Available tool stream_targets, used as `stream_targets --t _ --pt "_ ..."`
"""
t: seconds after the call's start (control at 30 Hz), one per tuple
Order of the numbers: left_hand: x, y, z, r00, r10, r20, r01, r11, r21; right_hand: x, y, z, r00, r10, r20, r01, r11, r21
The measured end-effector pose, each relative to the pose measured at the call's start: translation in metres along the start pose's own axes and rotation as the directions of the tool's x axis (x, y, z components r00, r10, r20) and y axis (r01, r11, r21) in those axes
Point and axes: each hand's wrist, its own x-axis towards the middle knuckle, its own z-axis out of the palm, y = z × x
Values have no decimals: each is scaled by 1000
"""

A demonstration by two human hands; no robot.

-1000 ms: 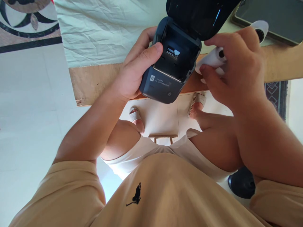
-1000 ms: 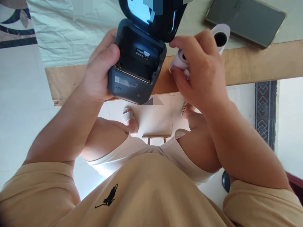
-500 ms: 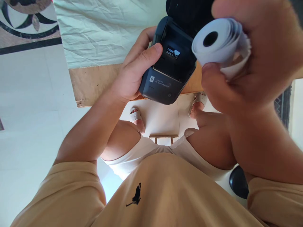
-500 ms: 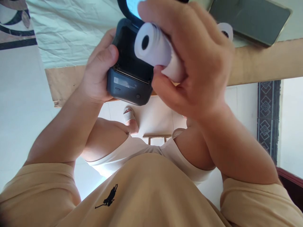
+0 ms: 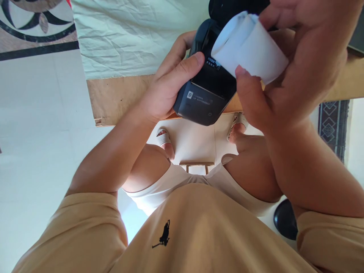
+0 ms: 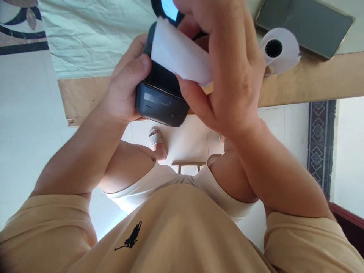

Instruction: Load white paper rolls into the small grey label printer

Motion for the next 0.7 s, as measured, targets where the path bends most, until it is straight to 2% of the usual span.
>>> stream_targets --t 0.03,0.1,0.17,0.27,0.37,0.53,0.57,0.67,0.7 --pt "1 0 1 1000 -3 -15 3 1000 0 0 1 2 994 -96 -46 95 995 -19" --pt "2 -1 2 1000 5 -23 -5 1000 12 2 1 4 942 -312 -123 303 949 -85" --pt "2 -1 3 1000 17 -16 -16 999 29 4 -2 5 894 -429 -127 415 901 -125" --pt "0 1 3 1000 20 -18 -20 999 34 9 -5 7 887 -449 -109 437 892 -115" --pt "-1 2 2 999 15 -31 -15 1000 18 11 3 12 882 -443 -160 430 896 -108" --pt "2 -2 -7 996 42 82 -43 999 6 14 15 20 766 -569 -298 538 822 -186" --pt "2 -3 -8 996 45 81 -45 999 2 15 12 19 768 -560 -310 532 828 -177" --pt "2 -5 -11 995 36 93 -36 999 -4 16 -3 15 831 -456 -318 434 890 -141" --pt "2 -6 -11 995 33 98 -33 999 -4 16 -8 14 838 -443 -318 420 896 -143"
